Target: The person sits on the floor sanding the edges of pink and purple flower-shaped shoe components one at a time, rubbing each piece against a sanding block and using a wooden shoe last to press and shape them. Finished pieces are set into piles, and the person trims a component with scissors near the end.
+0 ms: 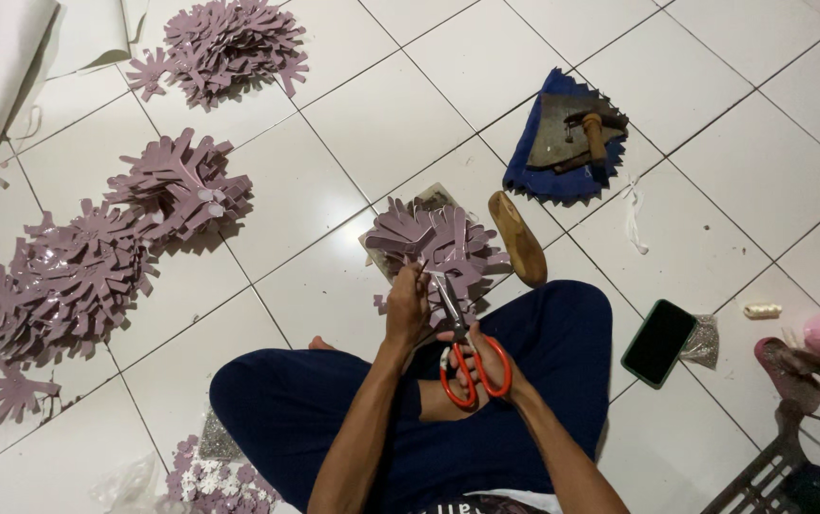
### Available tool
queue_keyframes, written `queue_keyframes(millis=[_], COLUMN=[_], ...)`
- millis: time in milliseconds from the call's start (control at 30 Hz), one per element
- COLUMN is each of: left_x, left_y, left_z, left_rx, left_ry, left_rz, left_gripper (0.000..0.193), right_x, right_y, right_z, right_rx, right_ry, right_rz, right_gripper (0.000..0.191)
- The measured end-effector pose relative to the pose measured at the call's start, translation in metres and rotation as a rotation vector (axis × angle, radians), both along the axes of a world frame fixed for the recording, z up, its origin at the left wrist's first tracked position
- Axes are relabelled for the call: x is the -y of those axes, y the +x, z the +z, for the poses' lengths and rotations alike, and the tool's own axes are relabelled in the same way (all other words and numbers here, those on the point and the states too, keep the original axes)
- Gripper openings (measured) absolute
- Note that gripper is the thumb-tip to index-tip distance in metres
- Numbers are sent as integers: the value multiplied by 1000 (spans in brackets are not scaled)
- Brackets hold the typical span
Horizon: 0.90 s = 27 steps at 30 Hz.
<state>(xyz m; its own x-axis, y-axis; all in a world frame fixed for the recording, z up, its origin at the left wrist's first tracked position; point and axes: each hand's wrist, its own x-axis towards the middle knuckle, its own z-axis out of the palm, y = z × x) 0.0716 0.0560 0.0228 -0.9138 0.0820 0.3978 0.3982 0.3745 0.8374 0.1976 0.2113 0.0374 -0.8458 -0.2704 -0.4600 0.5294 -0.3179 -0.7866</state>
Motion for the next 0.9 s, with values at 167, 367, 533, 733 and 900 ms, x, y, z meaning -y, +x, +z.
queue_keyframes(millis=[167, 367, 533, 733, 900], left_x=[4, 6, 5, 5, 9], left_y=[1, -3, -3, -2, -6], left_z=[7, 1, -4, 0, 8], left_rx=[20, 24, 8, 128, 94], left_ry=[39, 75, 100, 139, 145], left_rz=[-17, -15, -8, -9, 58], left_gripper=[20, 23, 23, 23, 15], right_x=[11, 20, 23, 31, 28], right_y=[-9, -14, -14, -16, -13], right_z=[5, -1, 1, 0, 2], right_rx=[48, 33, 17, 29, -119], right_ry=[-9, -15, 51, -50, 31], right_rz=[-28, -109, -162, -224, -293], right_gripper=[84, 80, 77, 56, 47])
